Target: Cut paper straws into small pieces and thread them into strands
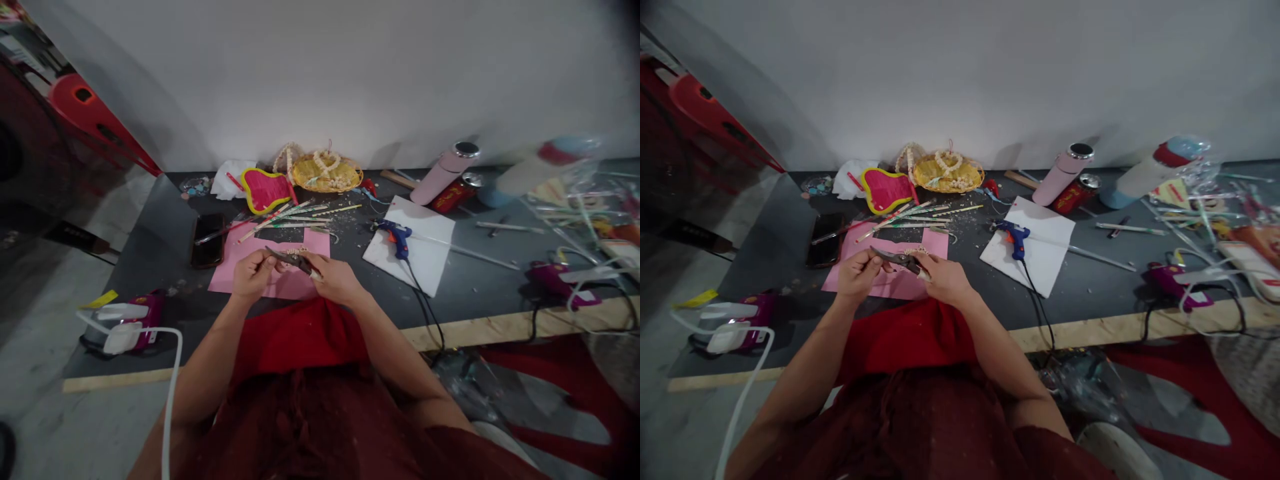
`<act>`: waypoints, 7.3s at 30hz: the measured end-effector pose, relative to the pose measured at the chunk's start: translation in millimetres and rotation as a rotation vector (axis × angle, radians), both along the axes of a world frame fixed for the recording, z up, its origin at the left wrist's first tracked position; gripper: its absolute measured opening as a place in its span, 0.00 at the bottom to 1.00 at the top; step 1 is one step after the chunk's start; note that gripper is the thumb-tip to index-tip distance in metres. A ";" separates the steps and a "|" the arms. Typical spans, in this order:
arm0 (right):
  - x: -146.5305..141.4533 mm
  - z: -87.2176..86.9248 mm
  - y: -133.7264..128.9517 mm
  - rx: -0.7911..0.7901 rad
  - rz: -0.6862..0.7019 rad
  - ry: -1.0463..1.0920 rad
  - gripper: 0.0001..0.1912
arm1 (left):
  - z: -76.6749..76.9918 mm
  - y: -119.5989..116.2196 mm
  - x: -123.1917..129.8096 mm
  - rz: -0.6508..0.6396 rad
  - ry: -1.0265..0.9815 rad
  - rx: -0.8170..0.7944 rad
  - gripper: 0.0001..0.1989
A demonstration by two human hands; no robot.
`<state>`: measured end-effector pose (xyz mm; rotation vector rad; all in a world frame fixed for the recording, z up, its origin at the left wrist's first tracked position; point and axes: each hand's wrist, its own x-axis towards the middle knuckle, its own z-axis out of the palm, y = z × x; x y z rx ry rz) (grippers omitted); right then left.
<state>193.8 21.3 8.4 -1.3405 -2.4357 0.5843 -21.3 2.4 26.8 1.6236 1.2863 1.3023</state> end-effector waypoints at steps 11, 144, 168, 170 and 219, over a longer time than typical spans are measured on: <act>20.4 -18.7 31.6 -0.019 -0.483 0.075 0.38 | -24.8 7.0 3.3 0.079 0.425 0.015 0.09; -19.5 12.6 17.8 -0.806 -0.069 1.207 0.19 | -20.0 11.8 -5.5 0.372 0.250 0.260 0.09; -29.2 14.4 6.7 0.257 0.037 -0.067 0.18 | -15.1 14.7 -15.7 0.344 0.010 0.174 0.10; -29.5 14.8 6.4 0.267 0.029 -0.079 0.18 | -14.9 14.6 -16.6 0.332 0.048 0.180 0.10; -32.9 7.0 7.6 0.169 -0.014 0.019 0.30 | -10.3 11.3 -13.7 0.308 0.108 0.224 0.07</act>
